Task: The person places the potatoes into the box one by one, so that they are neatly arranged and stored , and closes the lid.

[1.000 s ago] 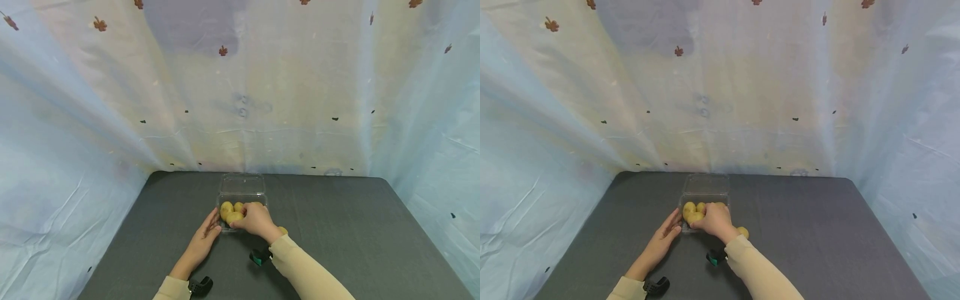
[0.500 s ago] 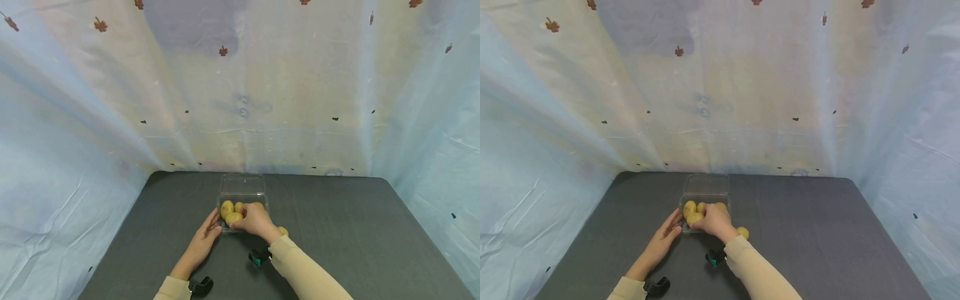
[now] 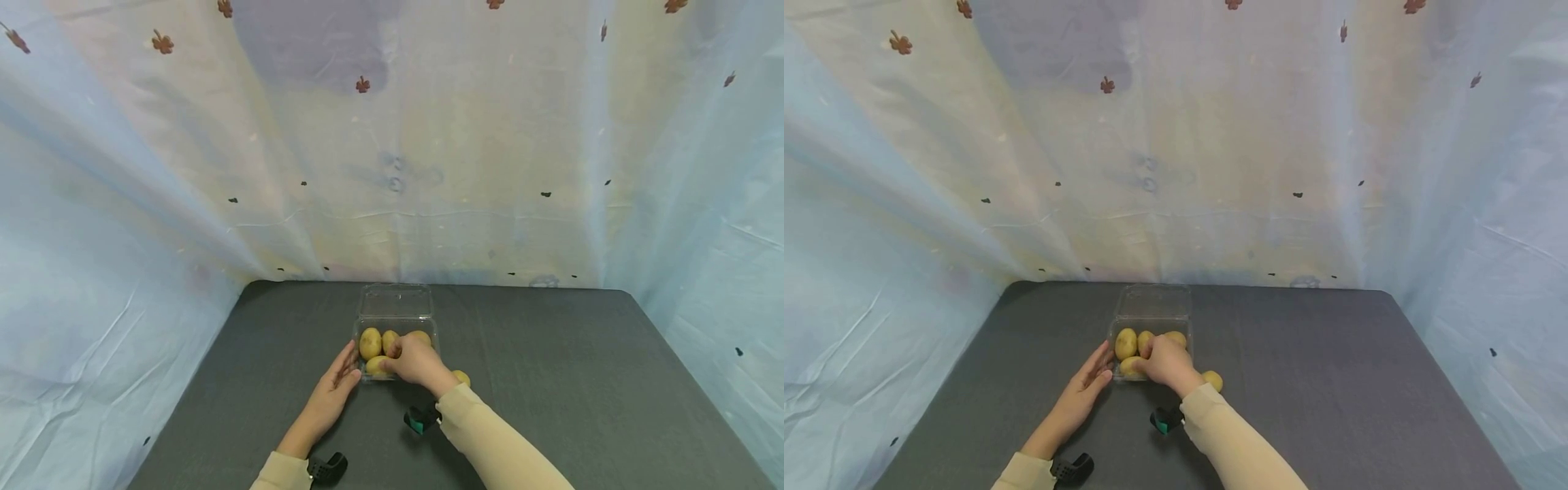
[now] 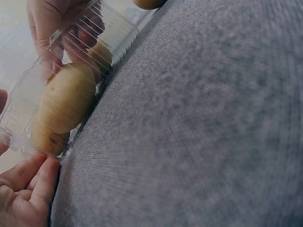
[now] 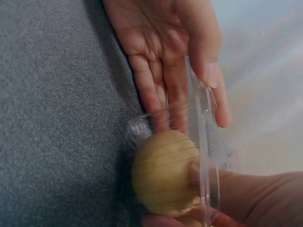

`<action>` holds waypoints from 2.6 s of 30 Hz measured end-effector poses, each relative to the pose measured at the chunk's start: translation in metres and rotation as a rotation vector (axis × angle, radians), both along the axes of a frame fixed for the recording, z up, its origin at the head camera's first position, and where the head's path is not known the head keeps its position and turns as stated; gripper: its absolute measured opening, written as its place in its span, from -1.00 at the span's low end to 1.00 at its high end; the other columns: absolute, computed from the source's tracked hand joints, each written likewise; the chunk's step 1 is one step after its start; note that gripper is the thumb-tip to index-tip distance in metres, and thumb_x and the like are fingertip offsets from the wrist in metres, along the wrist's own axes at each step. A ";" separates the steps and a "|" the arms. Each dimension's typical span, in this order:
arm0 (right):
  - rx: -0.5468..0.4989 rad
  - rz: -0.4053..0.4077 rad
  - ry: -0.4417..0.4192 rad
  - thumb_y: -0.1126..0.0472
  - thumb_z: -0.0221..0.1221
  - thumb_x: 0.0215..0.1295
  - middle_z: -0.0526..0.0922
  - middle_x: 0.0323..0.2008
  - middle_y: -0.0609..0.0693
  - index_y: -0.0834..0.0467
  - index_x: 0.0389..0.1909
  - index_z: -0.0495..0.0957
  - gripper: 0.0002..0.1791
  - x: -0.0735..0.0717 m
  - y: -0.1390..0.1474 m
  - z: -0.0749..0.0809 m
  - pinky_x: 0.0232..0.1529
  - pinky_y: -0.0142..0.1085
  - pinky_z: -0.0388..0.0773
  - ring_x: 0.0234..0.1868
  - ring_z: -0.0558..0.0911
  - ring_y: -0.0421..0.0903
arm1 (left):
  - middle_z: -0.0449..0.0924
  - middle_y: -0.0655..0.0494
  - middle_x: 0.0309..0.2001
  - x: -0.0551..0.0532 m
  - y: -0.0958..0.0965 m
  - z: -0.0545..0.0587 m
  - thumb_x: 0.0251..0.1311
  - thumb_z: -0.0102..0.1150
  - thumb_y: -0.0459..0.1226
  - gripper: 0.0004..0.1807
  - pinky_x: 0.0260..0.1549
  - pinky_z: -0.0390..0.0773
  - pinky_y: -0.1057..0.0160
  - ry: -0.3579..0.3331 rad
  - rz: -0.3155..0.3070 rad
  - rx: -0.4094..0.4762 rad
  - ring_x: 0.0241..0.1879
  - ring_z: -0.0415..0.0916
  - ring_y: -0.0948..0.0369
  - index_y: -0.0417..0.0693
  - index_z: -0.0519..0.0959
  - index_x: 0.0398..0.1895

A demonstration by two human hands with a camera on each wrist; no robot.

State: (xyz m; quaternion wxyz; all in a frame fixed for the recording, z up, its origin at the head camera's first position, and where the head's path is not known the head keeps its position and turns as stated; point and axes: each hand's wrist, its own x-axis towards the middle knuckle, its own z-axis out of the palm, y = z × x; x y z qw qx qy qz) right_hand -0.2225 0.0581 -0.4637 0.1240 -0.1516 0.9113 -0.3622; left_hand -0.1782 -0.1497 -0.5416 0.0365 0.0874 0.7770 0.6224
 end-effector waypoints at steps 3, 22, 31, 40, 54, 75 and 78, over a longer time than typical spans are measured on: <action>-0.005 -0.007 0.018 0.06 0.33 0.22 0.49 -0.67 -0.12 0.05 -0.53 0.59 -0.79 0.000 -0.002 -0.002 -0.65 -0.33 0.33 -0.66 0.40 -0.18 | 0.11 0.24 0.45 0.001 0.000 0.001 0.48 -0.05 -0.18 -0.37 0.33 0.17 0.15 0.002 -0.005 0.004 0.40 0.09 0.28 0.27 0.04 0.53; 0.011 -0.099 0.051 -0.11 0.31 0.20 0.22 -0.81 -0.17 0.05 -0.66 0.44 -0.57 0.004 -0.013 -0.010 -0.76 -0.35 0.12 -0.79 0.20 -0.20 | 0.08 0.16 0.47 0.001 0.000 0.001 0.45 -0.03 -0.09 -0.35 0.32 0.20 0.11 0.021 -0.014 0.008 0.41 0.10 0.18 0.25 0.02 0.53; -0.046 -0.116 0.093 -0.11 0.35 0.16 0.63 -0.30 -0.07 0.15 -0.07 0.60 -0.52 0.009 0.005 0.006 -0.45 -0.23 0.55 -0.40 0.58 -0.16 | 0.04 0.08 0.48 0.003 0.000 0.008 0.48 -0.05 -0.18 -0.34 0.32 0.19 0.23 -0.001 -0.032 0.026 0.43 0.05 0.12 0.12 -0.02 0.55; -0.138 -0.157 0.116 -0.13 0.33 0.17 0.61 -0.23 -0.10 0.05 0.02 0.58 -0.52 0.011 0.037 0.018 -0.31 -0.21 0.57 -0.25 0.59 -0.14 | 0.01 -0.02 0.49 0.013 0.002 0.034 0.49 -0.08 -0.25 -0.34 0.26 0.21 0.41 0.003 -0.062 -0.011 0.43 0.03 0.07 -0.07 -0.06 0.54; -0.128 -0.228 0.126 -0.17 0.39 0.06 0.61 -0.05 -0.07 -0.05 0.04 0.59 -0.47 0.015 0.087 0.013 -0.36 -0.23 0.48 -0.27 0.49 -0.14 | 0.00 -0.01 0.49 0.012 0.000 0.031 0.48 -0.07 -0.25 -0.34 0.34 0.15 0.12 0.000 -0.070 0.009 0.44 0.02 0.11 -0.05 -0.06 0.54; -0.097 -0.223 0.040 -0.15 0.41 0.04 0.62 -0.07 -0.02 0.04 0.05 0.60 -0.42 0.027 0.129 -0.014 -0.37 -0.25 0.47 -0.27 0.49 -0.12 | 0.08 0.15 0.47 0.003 -0.001 0.001 0.45 -0.02 -0.09 -0.34 0.34 0.14 0.11 0.051 -0.015 -0.005 0.42 0.06 0.20 0.21 0.02 0.53; -0.092 -0.212 0.035 -0.12 0.41 0.04 0.63 -0.11 -0.05 0.06 0.04 0.61 -0.43 0.028 0.132 -0.019 -0.37 -0.25 0.47 -0.27 0.50 -0.13 | 0.07 0.21 0.47 0.002 -0.001 0.001 0.45 -0.02 -0.06 -0.33 0.34 0.15 0.17 0.036 -0.016 -0.013 0.42 0.06 0.26 0.23 0.01 0.53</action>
